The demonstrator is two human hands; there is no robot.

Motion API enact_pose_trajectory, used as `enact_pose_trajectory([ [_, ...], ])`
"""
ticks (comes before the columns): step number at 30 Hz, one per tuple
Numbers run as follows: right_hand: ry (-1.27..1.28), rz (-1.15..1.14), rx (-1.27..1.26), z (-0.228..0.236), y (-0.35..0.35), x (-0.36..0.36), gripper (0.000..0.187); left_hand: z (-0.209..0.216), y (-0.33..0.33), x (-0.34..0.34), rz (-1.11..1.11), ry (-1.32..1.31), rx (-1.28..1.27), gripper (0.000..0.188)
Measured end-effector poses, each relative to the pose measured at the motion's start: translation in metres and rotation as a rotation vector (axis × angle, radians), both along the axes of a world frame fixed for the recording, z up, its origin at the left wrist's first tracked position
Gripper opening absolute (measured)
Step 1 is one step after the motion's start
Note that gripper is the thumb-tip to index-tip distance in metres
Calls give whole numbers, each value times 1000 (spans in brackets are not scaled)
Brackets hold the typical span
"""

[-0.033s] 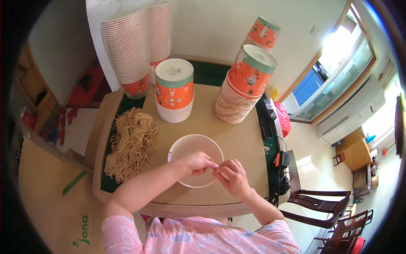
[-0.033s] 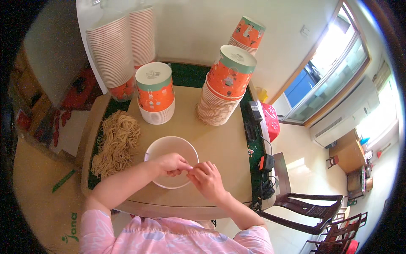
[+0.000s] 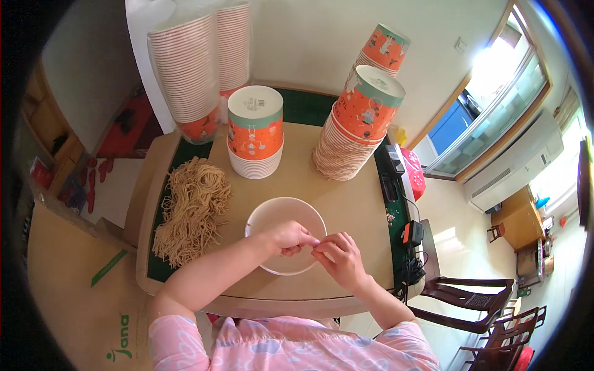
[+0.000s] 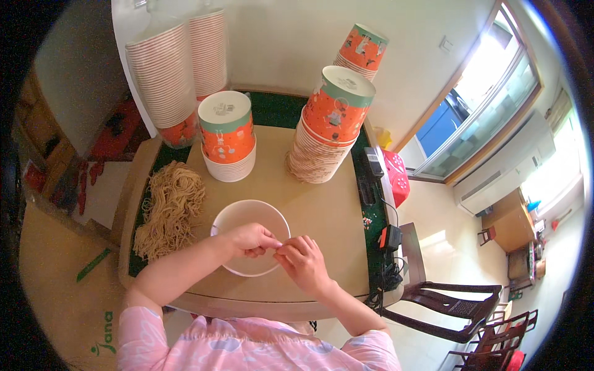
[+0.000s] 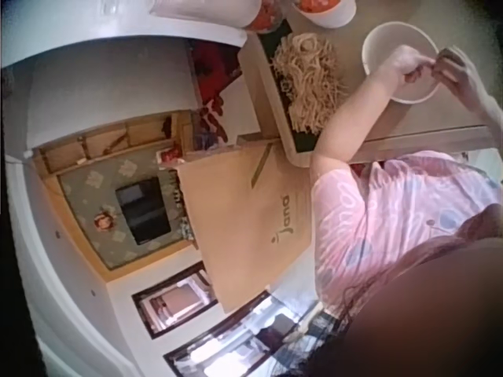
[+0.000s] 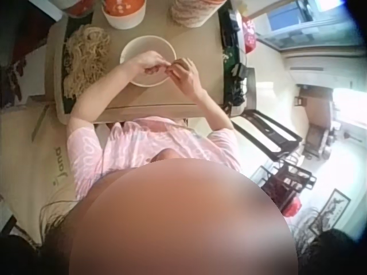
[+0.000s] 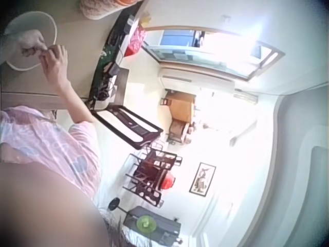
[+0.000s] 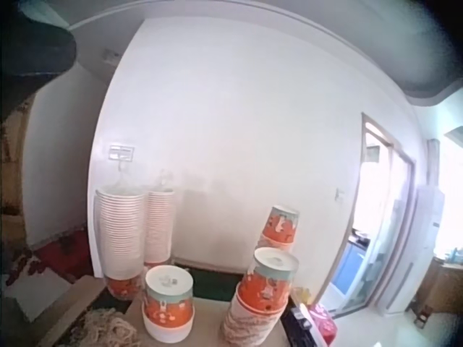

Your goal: Tying thin elastic strings through pre-punched holes in paper bowls as part of a manufacturing packaging process.

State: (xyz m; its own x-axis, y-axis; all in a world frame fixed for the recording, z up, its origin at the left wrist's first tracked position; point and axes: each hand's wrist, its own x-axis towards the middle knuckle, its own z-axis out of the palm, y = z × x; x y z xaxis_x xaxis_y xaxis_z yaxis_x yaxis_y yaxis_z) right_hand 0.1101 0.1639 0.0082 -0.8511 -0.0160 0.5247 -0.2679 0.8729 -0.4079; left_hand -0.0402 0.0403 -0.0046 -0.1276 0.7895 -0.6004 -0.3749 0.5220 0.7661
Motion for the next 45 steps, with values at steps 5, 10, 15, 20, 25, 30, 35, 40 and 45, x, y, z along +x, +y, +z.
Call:
enact_pose_trajectory([
  [5, 1, -23, -29, -1, 1, 1, 14, -1, 3, 3, 119, -96, 18, 24],
  [10, -41, -19, -23, 2, 0, 1, 13, -3, 4, 6, 113, -98, -16, 28],
  [15, -49, 10, -21, -3, 1, 0, 12, -5, 3, 1, 28, -177, -59, 33],
  [20, -45, 55, -9, 0, 1, -1, 12, -12, 7, 3, 29, -117, 12, 26],
  [25, -62, 11, -27, 0, 1, -2, 13, -4, 6, 5, 56, -17, 23, 19],
  [30, -79, -42, -171, -7, 3, -2, 13, -6, 7, 4, 105, -40, 42, 13],
  [35, -112, -34, -310, -5, 4, 0, 8, -3, 1, 6, 195, -77, 108, 12],
  [40, -406, -79, -1009, -23, 11, 2, 4, -11, -4, 20, 239, 296, 258, 13],
  [45, -524, -8, -1381, -36, 25, 3, 7, 12, -14, 41, 14, 1629, 581, 9],
])
